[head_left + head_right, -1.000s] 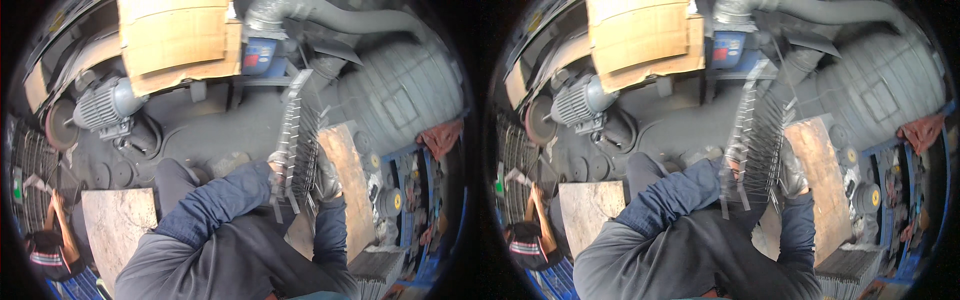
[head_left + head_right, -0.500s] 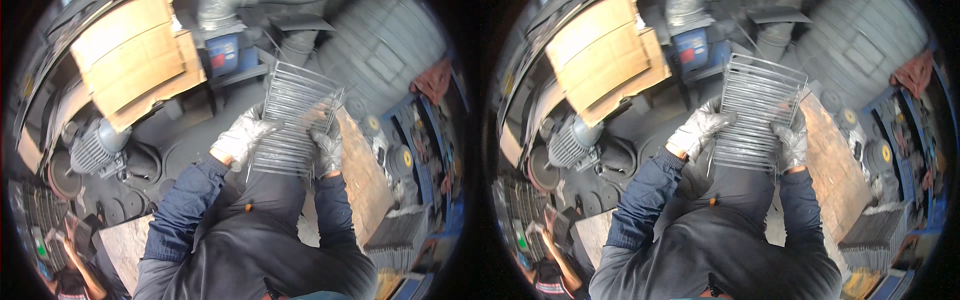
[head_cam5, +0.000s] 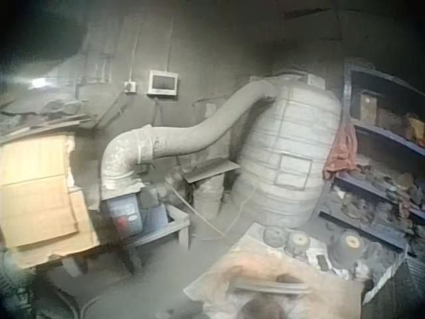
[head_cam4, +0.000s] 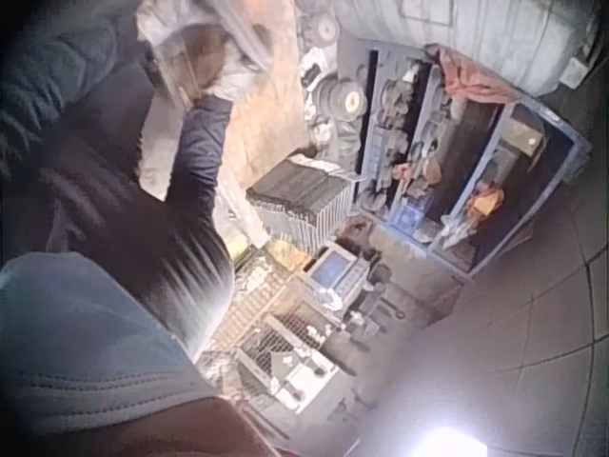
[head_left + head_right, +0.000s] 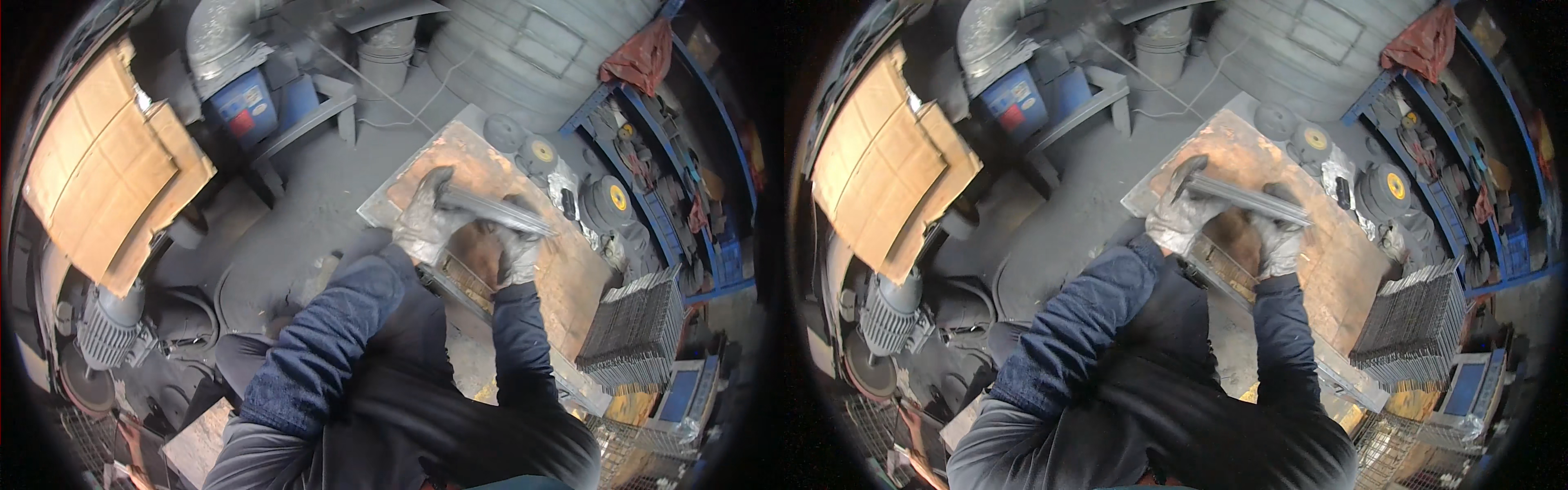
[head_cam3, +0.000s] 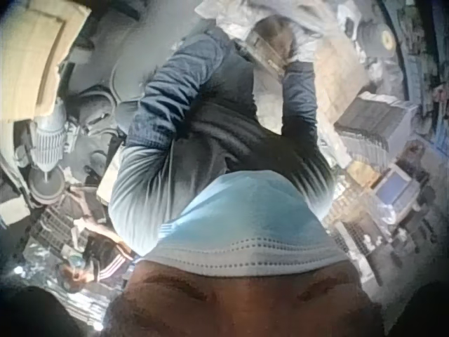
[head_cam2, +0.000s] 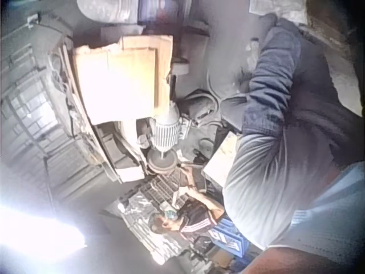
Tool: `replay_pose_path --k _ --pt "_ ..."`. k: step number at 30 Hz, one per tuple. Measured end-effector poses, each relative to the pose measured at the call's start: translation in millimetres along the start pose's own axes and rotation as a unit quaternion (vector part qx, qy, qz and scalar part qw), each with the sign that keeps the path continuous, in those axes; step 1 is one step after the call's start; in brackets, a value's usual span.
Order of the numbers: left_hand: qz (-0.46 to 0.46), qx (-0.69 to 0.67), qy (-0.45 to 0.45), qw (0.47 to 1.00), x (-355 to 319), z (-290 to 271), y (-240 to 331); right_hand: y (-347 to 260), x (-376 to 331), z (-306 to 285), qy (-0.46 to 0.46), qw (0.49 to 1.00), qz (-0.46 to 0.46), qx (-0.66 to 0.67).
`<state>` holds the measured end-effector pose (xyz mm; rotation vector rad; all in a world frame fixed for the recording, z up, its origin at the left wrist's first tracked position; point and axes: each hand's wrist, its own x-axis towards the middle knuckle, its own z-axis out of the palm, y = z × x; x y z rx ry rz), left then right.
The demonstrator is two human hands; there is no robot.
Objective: The recorder picks up a stack of metal grates and grinds their edges using a stationary grinding machine.
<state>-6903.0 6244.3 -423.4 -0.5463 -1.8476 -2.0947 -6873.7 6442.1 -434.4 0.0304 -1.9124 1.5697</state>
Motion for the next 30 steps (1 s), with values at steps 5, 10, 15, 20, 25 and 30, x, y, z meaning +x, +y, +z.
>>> replay_pose_path --k 5,10,15,20,25,30 --pt "-0.123 -0.598 -0.137 0.78 -20.1 -7.3 -46.4 55.4 -15.7 -1.2 -0.051 0.994 0.022 0.099" --pt "-0.001 0.272 -0.096 0.958 -6.7 -18.6 -108.0 76.7 4.2 -5.3 -0.137 0.981 -0.044 0.131" --pt "-0.179 -0.165 0.014 0.97 27.2 13.7 -24.0 -8.4 5.5 -1.3 -0.044 0.966 0.186 0.176" --pt "-0.182 0.103 -0.184 0.96 2.4 15.8 43.6 -94.5 9.5 28.9 -0.087 0.893 -0.21 -0.389" --pt "-0.153 0.0 -0.103 0.983 -46.3 -5.3 -13.0 -119.6 -22.7 58.5 -0.115 0.866 -0.293 -0.389" --pt "-0.252 -0.285 0.101 0.919 -45.5 -37.6 26.7 -152.1 -38.4 64.0 -0.292 0.868 -0.241 -0.322"
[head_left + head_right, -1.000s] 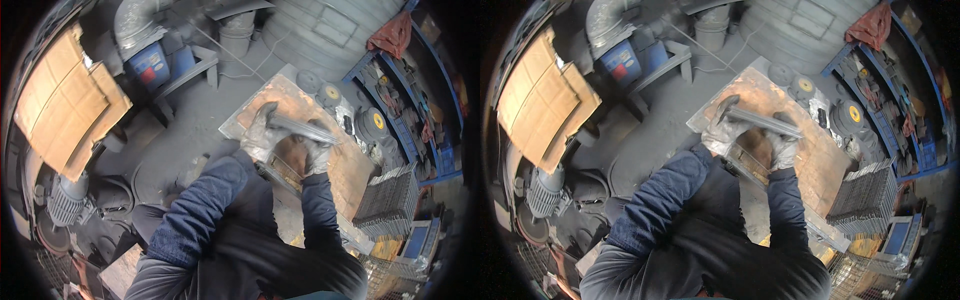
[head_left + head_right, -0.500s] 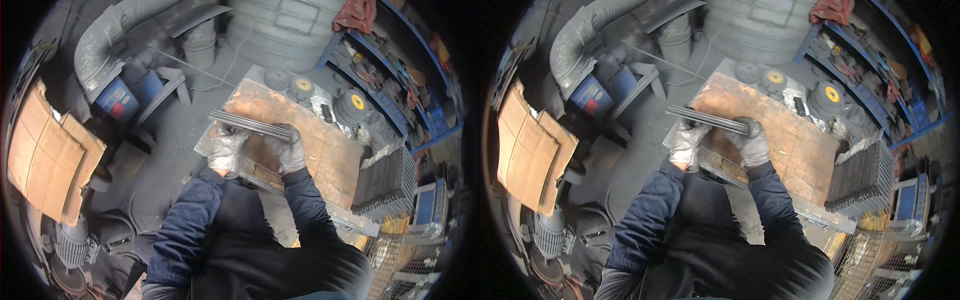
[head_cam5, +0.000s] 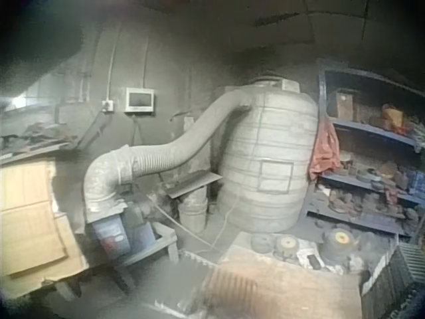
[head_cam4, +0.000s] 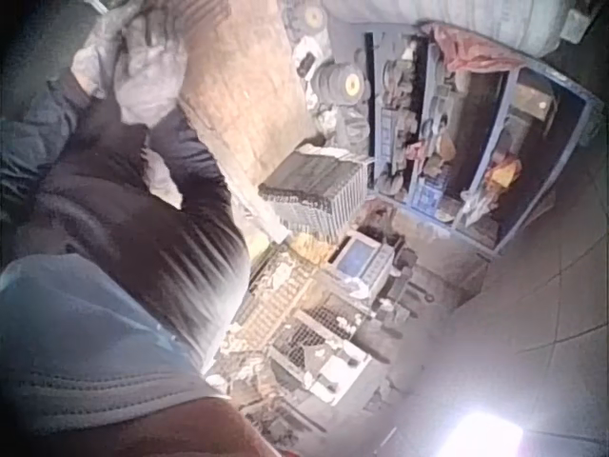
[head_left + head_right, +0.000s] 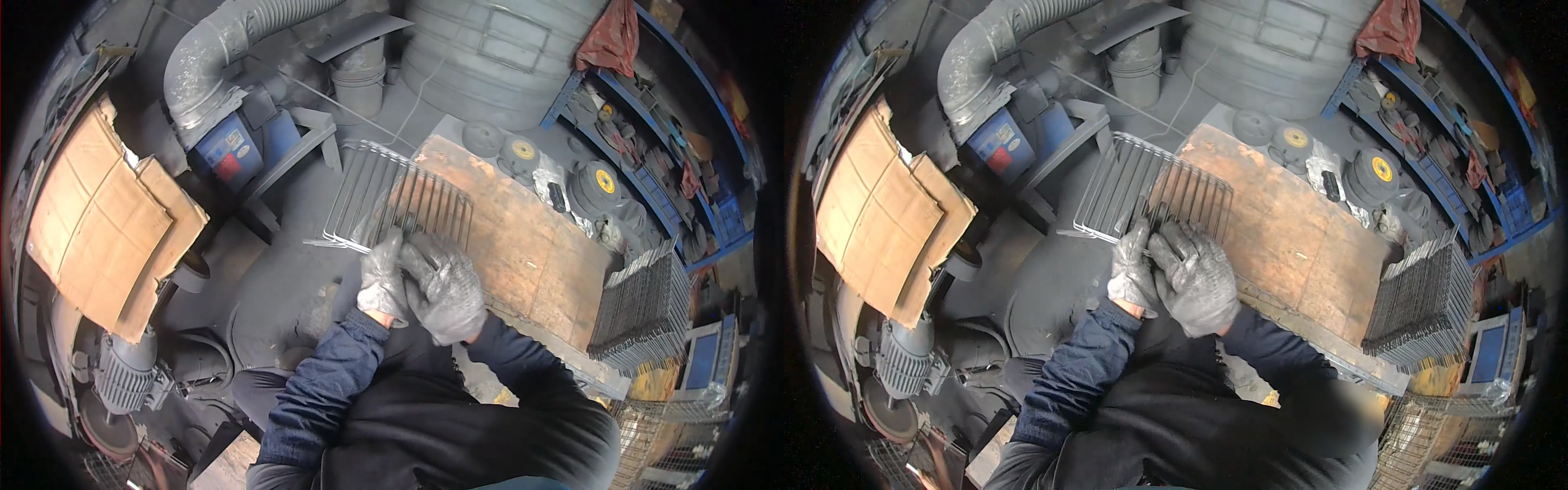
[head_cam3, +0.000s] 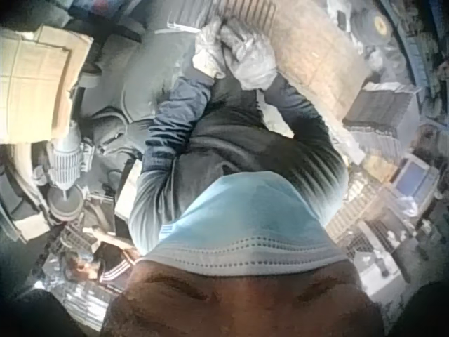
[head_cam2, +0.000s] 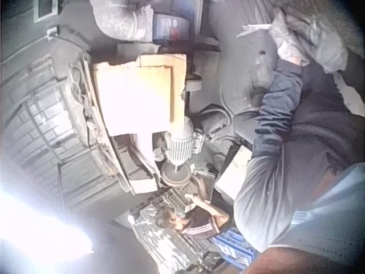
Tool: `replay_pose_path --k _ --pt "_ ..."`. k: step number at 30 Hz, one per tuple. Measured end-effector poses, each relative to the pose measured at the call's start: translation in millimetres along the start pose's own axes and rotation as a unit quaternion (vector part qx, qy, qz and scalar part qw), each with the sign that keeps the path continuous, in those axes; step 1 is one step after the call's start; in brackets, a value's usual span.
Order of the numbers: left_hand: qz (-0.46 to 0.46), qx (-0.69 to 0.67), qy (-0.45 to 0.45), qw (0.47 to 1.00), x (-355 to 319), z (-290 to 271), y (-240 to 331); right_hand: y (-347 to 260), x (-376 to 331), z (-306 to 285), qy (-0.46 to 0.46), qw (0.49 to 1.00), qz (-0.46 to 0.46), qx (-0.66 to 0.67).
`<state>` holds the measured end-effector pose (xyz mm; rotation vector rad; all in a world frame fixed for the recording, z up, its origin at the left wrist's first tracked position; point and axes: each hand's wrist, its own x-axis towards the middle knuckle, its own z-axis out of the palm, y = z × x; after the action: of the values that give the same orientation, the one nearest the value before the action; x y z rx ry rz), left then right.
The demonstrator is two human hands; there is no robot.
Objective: The recorder picks up a stack of metal grates and grinds their edges using a stationary grinding machine.
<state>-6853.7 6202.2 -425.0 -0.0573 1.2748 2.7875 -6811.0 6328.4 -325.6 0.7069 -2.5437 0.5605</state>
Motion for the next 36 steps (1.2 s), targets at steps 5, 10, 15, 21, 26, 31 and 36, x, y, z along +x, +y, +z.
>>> replay_pose_path --k 5,10,15,21,26,31,36 --pt "0.057 0.218 0.007 0.974 0.7 -23.4 4.6 35.9 -4.0 -24.8 0.196 0.952 0.178 0.152" --pt "0.107 0.315 -0.083 0.94 0.1 41.6 45.0 101.5 29.3 -59.9 0.03 0.829 0.304 0.469" --pt "0.188 0.453 -0.263 0.831 35.7 69.5 57.5 162.2 -15.9 -23.4 0.131 0.796 0.284 0.519" --pt "-0.015 0.311 -0.193 0.931 59.3 37.4 -35.5 208.4 -78.0 61.6 0.175 0.722 0.333 0.581" --pt "-0.036 0.418 -0.085 0.904 75.4 17.2 -59.6 203.7 -71.6 57.9 0.143 0.771 0.316 0.534" --pt "-0.026 0.184 -0.043 0.982 69.2 5.2 -68.9 195.7 -71.4 49.1 0.104 0.865 0.295 0.392" --pt "-0.079 0.067 0.019 0.994 49.0 -0.1 -54.4 160.7 -71.5 -5.9 0.01 0.891 0.289 0.349"
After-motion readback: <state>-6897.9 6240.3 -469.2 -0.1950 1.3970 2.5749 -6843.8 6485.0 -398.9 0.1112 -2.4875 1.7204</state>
